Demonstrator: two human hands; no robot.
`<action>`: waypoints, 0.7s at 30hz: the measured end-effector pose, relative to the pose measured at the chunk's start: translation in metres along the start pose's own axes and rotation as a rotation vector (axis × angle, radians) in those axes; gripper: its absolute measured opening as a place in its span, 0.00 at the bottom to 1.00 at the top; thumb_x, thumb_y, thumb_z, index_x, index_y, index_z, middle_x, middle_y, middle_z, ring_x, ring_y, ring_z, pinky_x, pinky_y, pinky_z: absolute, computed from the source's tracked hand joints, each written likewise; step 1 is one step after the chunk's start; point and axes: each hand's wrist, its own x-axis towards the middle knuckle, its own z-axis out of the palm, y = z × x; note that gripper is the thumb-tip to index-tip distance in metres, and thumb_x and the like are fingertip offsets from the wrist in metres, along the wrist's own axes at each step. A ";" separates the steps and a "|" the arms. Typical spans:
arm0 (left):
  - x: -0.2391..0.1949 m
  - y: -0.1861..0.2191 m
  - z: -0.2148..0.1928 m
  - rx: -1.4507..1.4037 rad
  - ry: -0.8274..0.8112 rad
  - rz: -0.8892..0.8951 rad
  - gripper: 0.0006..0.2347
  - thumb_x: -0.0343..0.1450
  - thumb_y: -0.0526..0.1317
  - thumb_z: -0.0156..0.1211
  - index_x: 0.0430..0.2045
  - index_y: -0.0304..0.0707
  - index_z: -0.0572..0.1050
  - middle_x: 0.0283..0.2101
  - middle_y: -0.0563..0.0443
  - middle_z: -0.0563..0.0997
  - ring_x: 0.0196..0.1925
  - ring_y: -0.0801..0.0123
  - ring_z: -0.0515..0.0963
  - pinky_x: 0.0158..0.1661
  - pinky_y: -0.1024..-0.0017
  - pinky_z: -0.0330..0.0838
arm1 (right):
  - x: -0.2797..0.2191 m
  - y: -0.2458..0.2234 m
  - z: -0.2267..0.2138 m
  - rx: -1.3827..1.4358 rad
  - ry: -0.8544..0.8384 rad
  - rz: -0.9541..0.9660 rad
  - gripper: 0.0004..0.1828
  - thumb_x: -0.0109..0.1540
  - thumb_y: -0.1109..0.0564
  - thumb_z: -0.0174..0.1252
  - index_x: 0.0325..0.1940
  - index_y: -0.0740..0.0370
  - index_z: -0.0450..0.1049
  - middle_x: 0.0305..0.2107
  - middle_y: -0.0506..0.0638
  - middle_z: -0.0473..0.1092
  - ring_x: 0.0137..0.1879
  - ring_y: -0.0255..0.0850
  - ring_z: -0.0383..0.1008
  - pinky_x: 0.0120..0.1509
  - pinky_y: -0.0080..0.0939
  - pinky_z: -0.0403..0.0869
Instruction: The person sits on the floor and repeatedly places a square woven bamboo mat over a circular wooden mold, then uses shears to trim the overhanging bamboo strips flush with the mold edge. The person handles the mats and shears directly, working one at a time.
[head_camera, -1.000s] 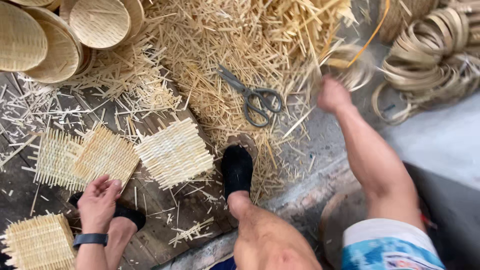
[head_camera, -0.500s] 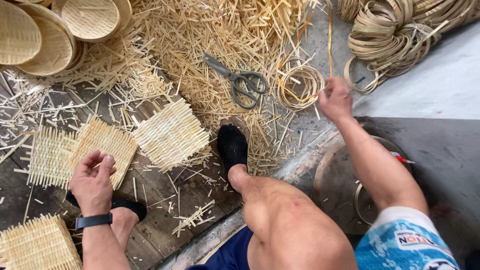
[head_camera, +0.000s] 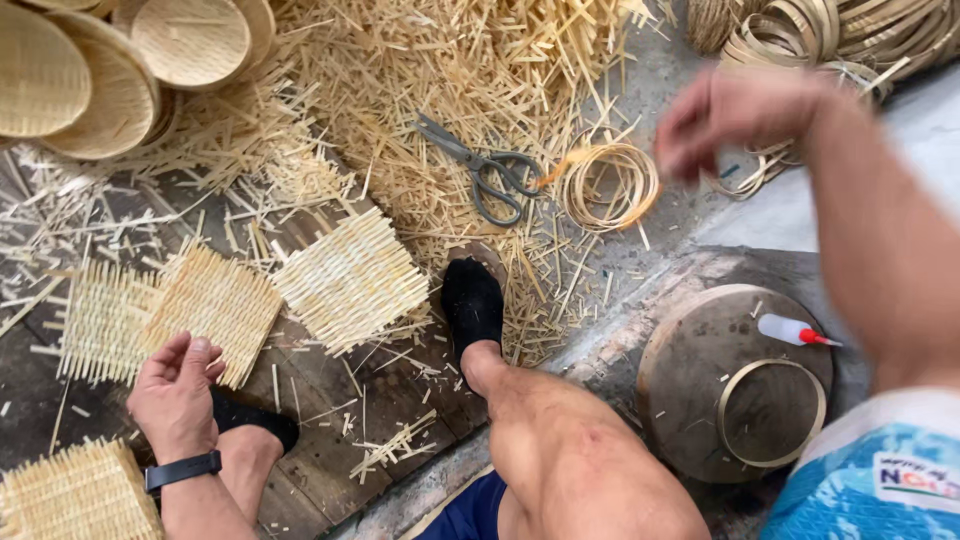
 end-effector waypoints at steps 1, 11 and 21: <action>0.002 0.002 0.006 0.014 -0.014 -0.015 0.12 0.76 0.32 0.63 0.53 0.25 0.74 0.45 0.45 0.81 0.43 0.70 0.83 0.42 0.74 0.81 | 0.003 -0.015 -0.023 -0.037 0.058 -0.012 0.10 0.60 0.52 0.68 0.41 0.57 0.86 0.32 0.59 0.80 0.37 0.50 0.75 0.43 0.57 0.72; 0.002 0.025 0.019 0.090 -0.051 0.031 0.13 0.77 0.32 0.62 0.54 0.24 0.73 0.48 0.46 0.81 0.46 0.70 0.83 0.44 0.75 0.81 | 0.128 0.031 0.026 -0.584 0.368 0.116 0.14 0.55 0.53 0.67 0.46 0.51 0.84 0.38 0.56 0.78 0.47 0.52 0.77 0.52 0.54 0.75; -0.006 0.035 0.035 0.106 -0.089 0.068 0.12 0.77 0.32 0.64 0.53 0.24 0.74 0.45 0.47 0.81 0.44 0.71 0.82 0.45 0.75 0.81 | 0.073 0.160 0.180 -0.919 0.617 -0.138 0.05 0.63 0.55 0.57 0.39 0.55 0.78 0.41 0.50 0.73 0.55 0.45 0.73 0.62 0.48 0.69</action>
